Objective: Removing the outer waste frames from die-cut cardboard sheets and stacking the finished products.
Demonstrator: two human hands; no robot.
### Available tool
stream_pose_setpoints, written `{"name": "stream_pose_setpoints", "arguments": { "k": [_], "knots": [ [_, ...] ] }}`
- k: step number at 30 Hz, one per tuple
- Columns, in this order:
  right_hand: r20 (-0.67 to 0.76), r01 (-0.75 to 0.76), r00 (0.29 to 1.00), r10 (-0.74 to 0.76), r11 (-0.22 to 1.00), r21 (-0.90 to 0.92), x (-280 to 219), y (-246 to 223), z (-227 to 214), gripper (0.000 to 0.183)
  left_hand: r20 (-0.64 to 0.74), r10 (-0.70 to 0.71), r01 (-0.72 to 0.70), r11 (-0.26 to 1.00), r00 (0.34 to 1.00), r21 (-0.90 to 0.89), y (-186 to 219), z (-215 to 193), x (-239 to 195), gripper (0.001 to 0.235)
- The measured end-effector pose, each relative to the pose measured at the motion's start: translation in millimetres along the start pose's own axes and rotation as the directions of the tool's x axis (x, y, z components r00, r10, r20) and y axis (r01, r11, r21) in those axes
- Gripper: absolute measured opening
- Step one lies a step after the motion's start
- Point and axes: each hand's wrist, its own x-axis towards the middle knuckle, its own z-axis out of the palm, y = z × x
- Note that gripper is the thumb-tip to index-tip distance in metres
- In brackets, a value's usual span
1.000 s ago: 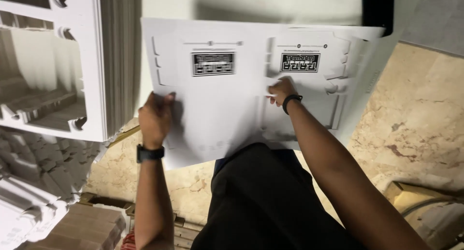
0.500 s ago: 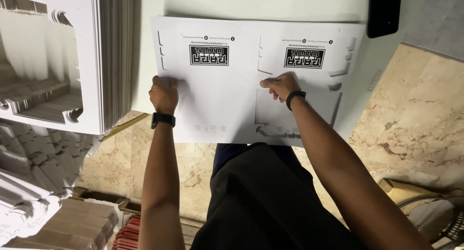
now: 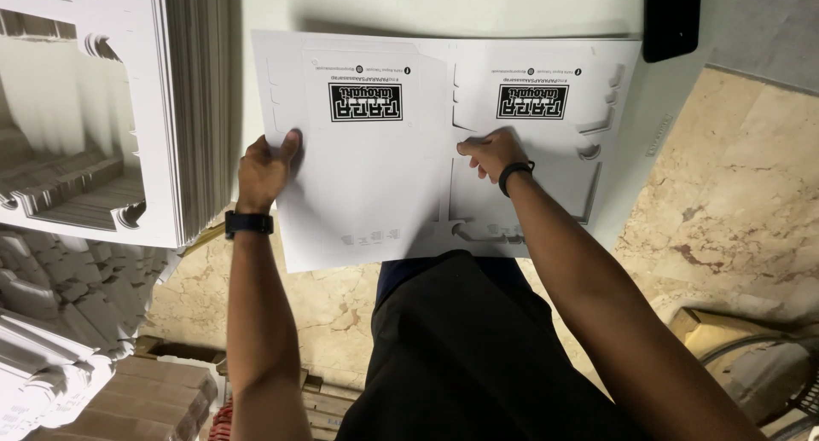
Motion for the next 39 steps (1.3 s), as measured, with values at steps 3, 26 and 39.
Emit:
{"name": "stream_pose_setpoints", "arguments": {
  "k": [3, 26, 39],
  "knots": [
    [-0.004, 0.003, 1.0, -0.003, 0.999, -0.038, 2, 3, 1, 0.034, -0.001, 0.138, -0.138, 0.988, 0.99, 0.071, 39, -1, -45, 0.048],
    [0.024, 0.047, 0.999, -0.047, 0.999, -0.01, 47, 54, 10, 0.029, -0.275, 0.005, 0.096, 0.931, 0.961, 0.353, -99, 87, 96, 0.06],
    [0.024, 0.031, 0.999, -0.03, 0.998, -0.045, 57, 63, 12, 0.033, -0.15, -0.029, 0.06, 0.977, 0.988, 0.204, -82, 51, 82, 0.076]
  ]
}}
